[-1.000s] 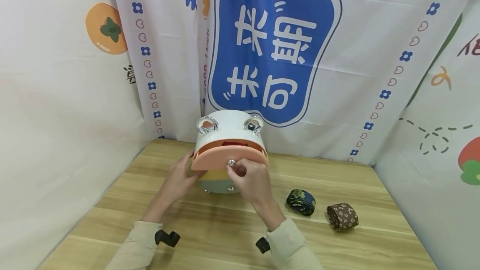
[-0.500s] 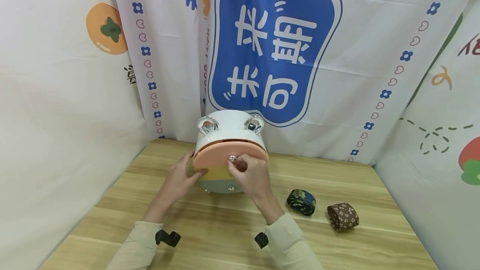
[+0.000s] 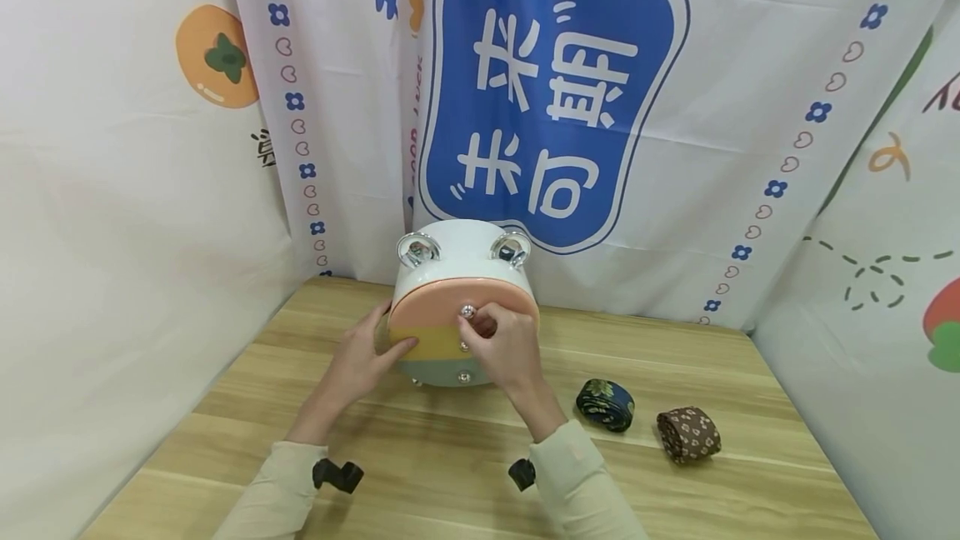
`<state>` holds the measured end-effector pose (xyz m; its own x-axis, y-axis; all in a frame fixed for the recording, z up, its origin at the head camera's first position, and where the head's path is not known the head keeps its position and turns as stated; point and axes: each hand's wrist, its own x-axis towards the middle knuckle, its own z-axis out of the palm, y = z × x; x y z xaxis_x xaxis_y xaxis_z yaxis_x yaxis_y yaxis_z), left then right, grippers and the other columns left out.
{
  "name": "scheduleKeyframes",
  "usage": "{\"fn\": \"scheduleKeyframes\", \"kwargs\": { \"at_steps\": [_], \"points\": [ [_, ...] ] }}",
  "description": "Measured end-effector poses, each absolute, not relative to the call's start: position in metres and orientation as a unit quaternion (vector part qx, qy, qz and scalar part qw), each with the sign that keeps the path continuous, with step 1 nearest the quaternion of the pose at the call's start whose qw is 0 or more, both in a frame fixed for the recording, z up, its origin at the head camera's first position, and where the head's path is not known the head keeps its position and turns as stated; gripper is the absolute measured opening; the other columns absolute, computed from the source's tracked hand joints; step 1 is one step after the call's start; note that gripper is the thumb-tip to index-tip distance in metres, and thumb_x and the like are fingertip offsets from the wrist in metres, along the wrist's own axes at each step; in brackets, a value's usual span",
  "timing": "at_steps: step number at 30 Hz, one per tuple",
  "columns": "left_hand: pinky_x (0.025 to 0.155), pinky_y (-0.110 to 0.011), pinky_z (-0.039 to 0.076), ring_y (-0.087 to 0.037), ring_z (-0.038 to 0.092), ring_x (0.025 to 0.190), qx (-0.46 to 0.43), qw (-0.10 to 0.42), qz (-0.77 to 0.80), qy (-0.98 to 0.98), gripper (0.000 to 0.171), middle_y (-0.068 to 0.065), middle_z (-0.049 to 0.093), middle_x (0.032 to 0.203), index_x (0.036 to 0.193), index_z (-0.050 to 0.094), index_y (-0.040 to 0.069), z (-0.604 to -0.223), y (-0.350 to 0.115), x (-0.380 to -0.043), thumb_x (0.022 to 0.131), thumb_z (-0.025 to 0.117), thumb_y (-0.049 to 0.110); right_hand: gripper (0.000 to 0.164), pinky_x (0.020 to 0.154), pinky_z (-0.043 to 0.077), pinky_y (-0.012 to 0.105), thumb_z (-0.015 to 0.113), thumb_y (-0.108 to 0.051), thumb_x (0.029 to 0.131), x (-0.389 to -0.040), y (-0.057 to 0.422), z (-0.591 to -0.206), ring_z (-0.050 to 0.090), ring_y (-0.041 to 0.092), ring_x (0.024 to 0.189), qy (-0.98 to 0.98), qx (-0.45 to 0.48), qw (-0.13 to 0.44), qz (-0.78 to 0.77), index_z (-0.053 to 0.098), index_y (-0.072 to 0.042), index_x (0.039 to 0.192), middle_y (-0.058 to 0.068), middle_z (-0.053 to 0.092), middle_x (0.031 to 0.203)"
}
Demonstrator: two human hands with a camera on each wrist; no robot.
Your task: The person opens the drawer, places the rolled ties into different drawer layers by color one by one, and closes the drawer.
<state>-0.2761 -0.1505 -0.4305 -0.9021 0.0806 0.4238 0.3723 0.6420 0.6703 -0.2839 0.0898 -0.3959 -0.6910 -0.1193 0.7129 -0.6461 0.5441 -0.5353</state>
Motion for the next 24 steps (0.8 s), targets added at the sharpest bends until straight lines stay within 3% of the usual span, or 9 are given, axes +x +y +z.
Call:
{"fn": "scheduleKeyframes", "kwargs": {
  "at_steps": [16, 24],
  "points": [
    [0.114, -0.056, 0.036, -0.035, 0.042, 0.139, -0.115, 0.169, -0.397, -0.895, 0.084, -0.015, 0.043, 0.151, 0.151, 0.031, 0.011, -0.4315, -0.1479, -0.2763, 0.087, 0.066, 0.051, 0.017, 0.053, 0.052, 0.015, 0.076, -0.031, 0.082, -0.2866, 0.0893, -0.3958, 0.06, -0.003, 0.055, -0.832, 0.215, 0.316, 0.401, 0.068, -0.02, 0.072, -0.009, 0.068, 0.064],
    [0.114, -0.058, 0.033, -0.037, 0.036, 0.142, -0.096, 0.151, -0.399, -0.9, 0.09, -0.014, 0.036, 0.155, 0.153, 0.026, 0.013, -0.4276, -0.1532, -0.275, 0.086, 0.061, 0.062, 0.016, 0.055, 0.054, 0.016, 0.076, -0.032, 0.082, -0.2821, 0.0951, -0.4021, 0.061, -0.001, 0.057, -0.837, 0.221, 0.281, 0.414, 0.068, -0.021, 0.074, -0.009, 0.069, 0.067]
  ]
}}
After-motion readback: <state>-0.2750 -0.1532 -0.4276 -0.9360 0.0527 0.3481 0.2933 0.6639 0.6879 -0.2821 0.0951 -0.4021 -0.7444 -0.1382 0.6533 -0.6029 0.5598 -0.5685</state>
